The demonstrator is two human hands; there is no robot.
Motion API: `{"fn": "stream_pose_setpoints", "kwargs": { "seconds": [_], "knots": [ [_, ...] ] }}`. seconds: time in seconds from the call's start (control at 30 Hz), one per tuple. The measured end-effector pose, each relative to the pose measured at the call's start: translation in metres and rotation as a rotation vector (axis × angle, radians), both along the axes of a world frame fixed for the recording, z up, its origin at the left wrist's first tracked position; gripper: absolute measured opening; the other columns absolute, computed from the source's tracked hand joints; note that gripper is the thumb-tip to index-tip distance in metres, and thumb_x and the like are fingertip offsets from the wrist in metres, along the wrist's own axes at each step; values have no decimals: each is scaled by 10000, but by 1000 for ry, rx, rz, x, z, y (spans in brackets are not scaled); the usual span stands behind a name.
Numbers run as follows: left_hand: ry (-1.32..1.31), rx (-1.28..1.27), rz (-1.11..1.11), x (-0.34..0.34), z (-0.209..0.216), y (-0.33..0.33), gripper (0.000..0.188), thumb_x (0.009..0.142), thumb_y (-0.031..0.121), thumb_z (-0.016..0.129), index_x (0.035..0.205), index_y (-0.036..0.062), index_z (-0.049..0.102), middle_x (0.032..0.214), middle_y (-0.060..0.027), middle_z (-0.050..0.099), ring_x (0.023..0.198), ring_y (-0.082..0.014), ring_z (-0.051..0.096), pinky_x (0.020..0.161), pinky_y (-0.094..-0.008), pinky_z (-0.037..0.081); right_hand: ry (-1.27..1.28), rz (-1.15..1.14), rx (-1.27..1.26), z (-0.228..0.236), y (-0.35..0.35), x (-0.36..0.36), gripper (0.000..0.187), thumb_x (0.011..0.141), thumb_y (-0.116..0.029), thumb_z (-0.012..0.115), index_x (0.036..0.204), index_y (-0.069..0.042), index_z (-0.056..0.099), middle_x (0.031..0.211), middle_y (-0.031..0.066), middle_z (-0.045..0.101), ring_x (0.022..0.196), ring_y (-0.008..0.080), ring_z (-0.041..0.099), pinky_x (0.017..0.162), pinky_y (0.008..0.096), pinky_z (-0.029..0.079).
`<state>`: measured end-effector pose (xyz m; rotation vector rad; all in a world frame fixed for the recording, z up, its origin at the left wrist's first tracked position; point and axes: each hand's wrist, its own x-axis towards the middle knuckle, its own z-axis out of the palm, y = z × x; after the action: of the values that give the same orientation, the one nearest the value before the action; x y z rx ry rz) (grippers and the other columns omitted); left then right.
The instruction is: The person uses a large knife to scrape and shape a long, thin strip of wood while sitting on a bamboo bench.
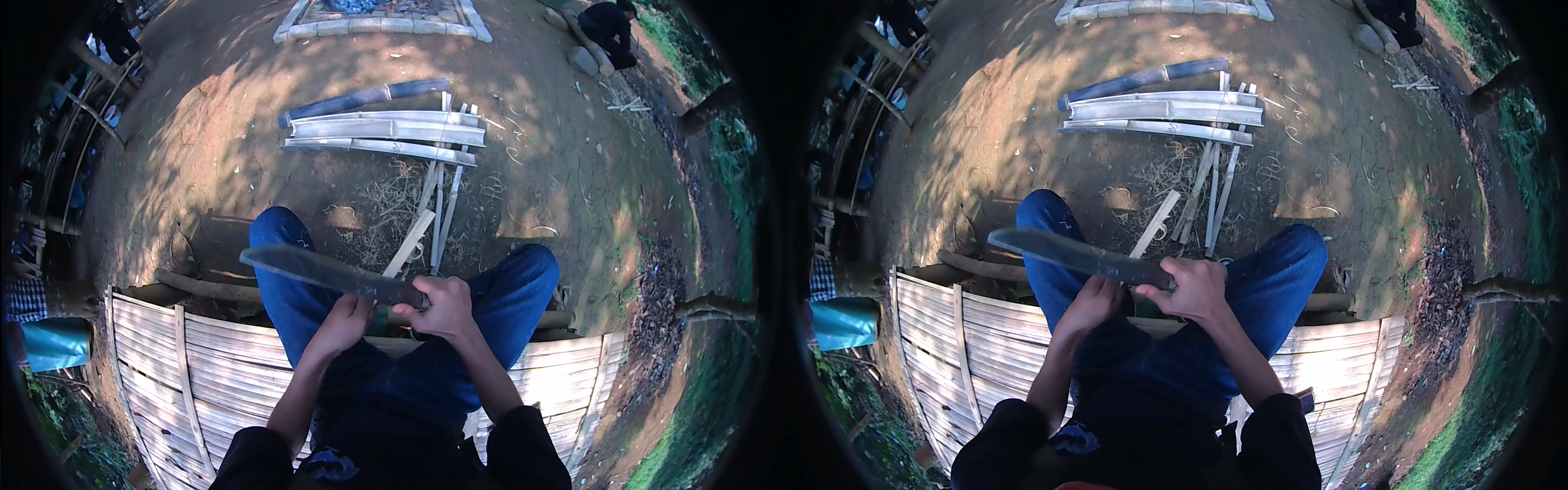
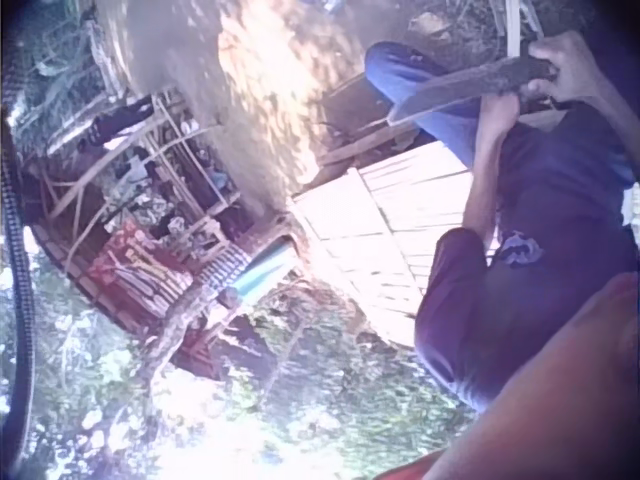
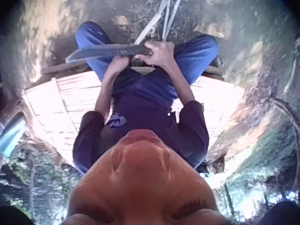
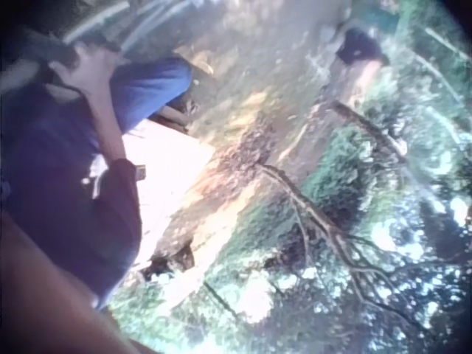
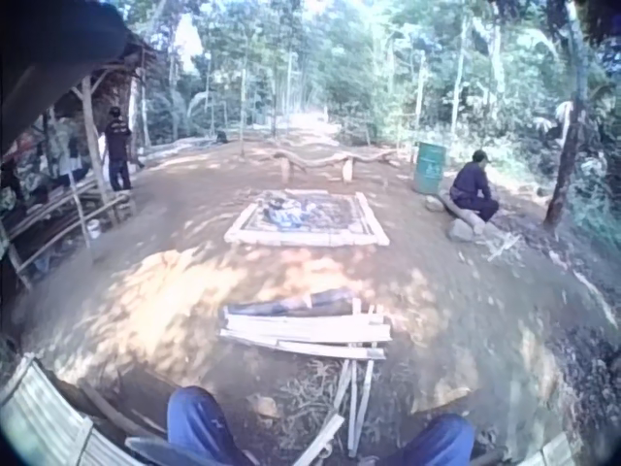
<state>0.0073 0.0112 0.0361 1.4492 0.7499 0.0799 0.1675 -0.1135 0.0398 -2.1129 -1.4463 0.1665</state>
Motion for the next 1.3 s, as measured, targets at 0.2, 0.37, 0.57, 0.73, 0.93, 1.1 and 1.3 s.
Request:
{"fn": "stream_pose_setpoints", "kwargs": {
  "seconds": [0.2,0.37,0.57,0.73,0.93,1.1,1.3],
  "knots": [
    [116,50,-36,-10,2,14,345,988,225,396,798,-22,542,604,-41,500,563,-156,452,562,-343,394,76,-99,119,-17,3,22,480,677,-553,729,678,-86,617,572,62,592,513,263,615,478,363,473],
    [-84,367,-43,-9,-3,9,423,1009,291,358,695,39,487,556,1,427,504,-112,397,495,-297,336,11,-27,27,-1,3,9,516,686,-606,690,693,-94,623,565,46,592,509,248,616,478,368,466],
    [138,155,-51,-10,21,14,480,1021,296,342,674,3,498,550,-43,441,536,-139,423,542,-317,372,130,-82,78,-6,7,33,483,685,-531,725,679,-66,591,544,90,557,528,291,606,497,379,467],
    [20,351,-61,-8,8,10,492,1022,314,347,656,10,471,546,-38,433,530,-139,420,531,-324,369,133,-74,14,4,10,3,482,706,-550,698,685,-78,600,559,78,572,526,281,612,502,382,476],
    [143,167,-59,-8,15,13,486,1023,300,341,662,2,472,549,-47,443,534,-147,431,537,-329,375,57,-91,98,-13,6,29,468,652,-535,742,664,-93,589,551,57,566,506,243,602,478,367,460],
    [124,127,-50,-1,15,17,471,1022,291,343,686,-4,492,565,-64,465,552,-149,450,556,-332,387,78,-81,51,-4,7,19,465,689,-540,713,677,-91,591,547,55,556,516,256,607,484,367,466],
    [134,197,-74,0,21,12,423,1016,266,366,744,-25,509,573,-68,463,549,-164,448,559,-348,390,-14,-14,131,12,16,27,454,640,-504,762,661,-91,577,556,43,566,515,250,607,469,350,460]
  ]
}}
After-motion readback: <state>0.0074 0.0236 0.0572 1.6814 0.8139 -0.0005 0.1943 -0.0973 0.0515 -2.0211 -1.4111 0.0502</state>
